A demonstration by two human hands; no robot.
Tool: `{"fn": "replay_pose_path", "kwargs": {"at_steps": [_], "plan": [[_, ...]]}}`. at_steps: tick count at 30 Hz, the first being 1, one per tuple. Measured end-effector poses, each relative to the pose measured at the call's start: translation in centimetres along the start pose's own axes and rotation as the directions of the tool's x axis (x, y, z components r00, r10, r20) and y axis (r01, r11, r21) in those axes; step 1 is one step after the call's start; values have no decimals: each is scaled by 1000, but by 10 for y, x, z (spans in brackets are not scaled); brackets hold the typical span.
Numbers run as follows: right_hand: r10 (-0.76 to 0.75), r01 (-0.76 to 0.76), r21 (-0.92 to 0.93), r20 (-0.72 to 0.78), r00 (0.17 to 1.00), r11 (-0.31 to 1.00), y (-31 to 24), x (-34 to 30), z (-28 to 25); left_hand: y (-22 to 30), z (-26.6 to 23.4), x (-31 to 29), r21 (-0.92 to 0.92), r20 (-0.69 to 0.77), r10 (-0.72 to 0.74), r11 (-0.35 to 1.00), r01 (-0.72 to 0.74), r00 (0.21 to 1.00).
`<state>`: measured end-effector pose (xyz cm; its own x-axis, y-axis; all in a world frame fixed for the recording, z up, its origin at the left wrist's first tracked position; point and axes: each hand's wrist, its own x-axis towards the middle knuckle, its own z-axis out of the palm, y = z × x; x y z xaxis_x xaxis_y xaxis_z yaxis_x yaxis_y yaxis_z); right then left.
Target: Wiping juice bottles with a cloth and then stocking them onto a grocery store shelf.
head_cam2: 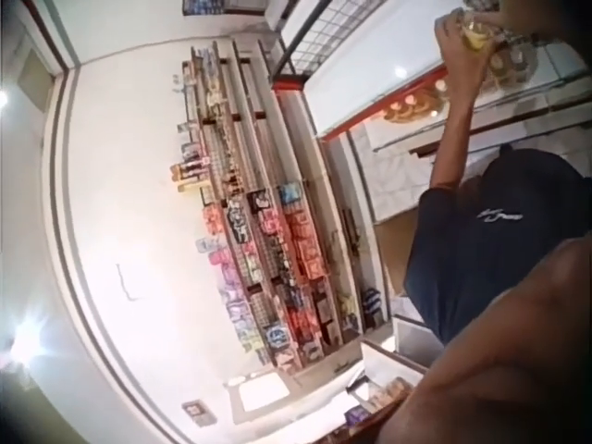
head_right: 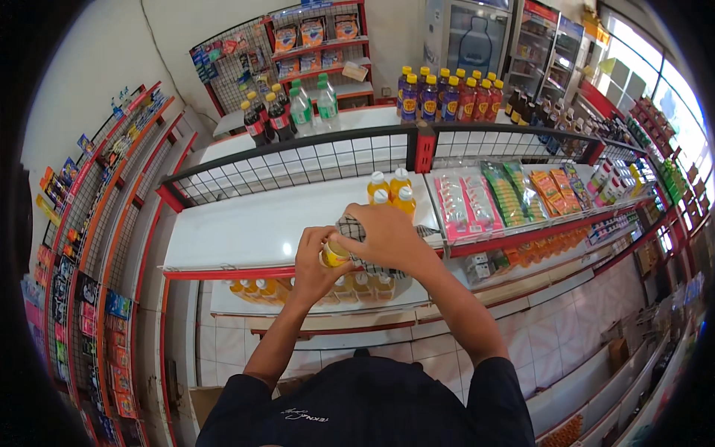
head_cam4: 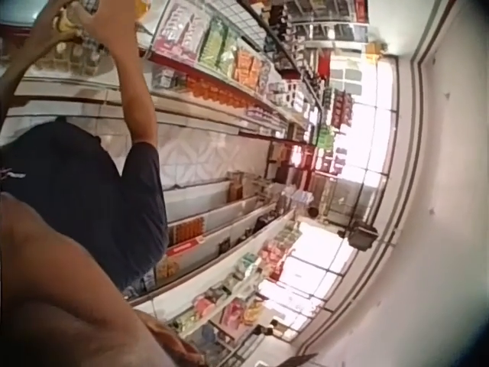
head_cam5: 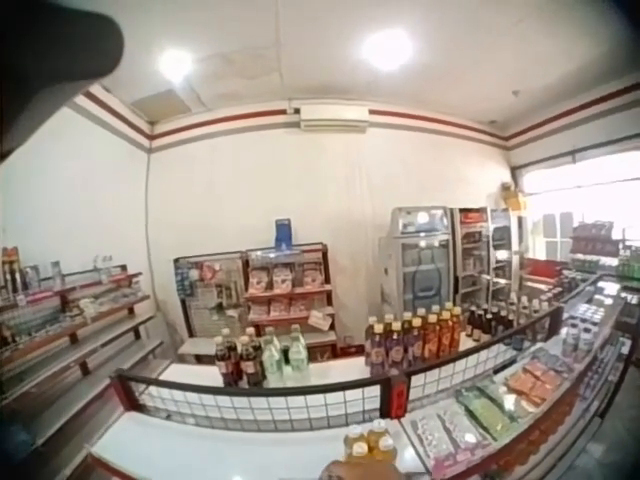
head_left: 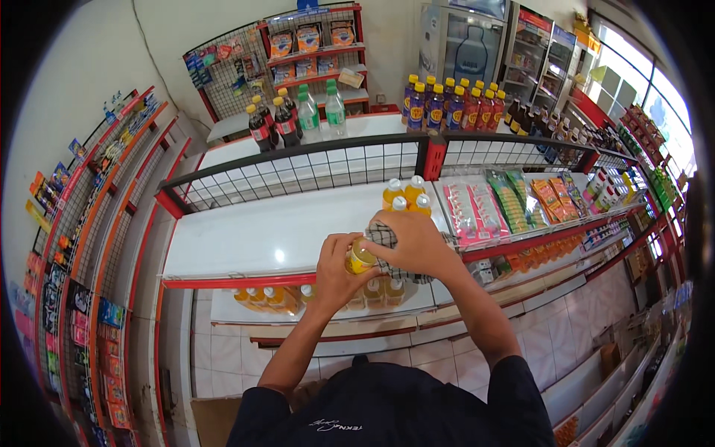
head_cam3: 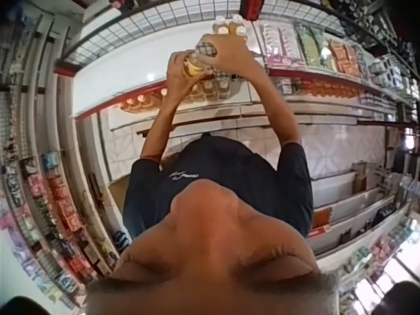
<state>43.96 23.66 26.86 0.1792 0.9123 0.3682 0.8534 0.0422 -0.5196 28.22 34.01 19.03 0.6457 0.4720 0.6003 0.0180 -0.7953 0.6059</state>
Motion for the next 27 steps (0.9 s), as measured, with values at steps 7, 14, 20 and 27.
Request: {"fn": "replay_pose_path", "kwargs": {"at_steps": [7, 14, 20, 27], "plan": [[-160, 185, -152, 168, 973, 971, 19, 51, 6, -53, -14, 37, -315, 348, -149, 911, 265, 926], [-108, 150, -203, 202, 973, 968, 30, 76, 22, -87, -14, 57, -233, 462, -119, 940, 249, 879], [-34, 101, -289, 227, 973, 952, 30, 80, 36, -106, -4, 58, -163, 510, -154, 949, 271, 846], [-20, 83, -350, 180, 983, 933, 28, 78, 40, -113, 3, 57, -92, 534, -174, 961, 261, 828]]}}
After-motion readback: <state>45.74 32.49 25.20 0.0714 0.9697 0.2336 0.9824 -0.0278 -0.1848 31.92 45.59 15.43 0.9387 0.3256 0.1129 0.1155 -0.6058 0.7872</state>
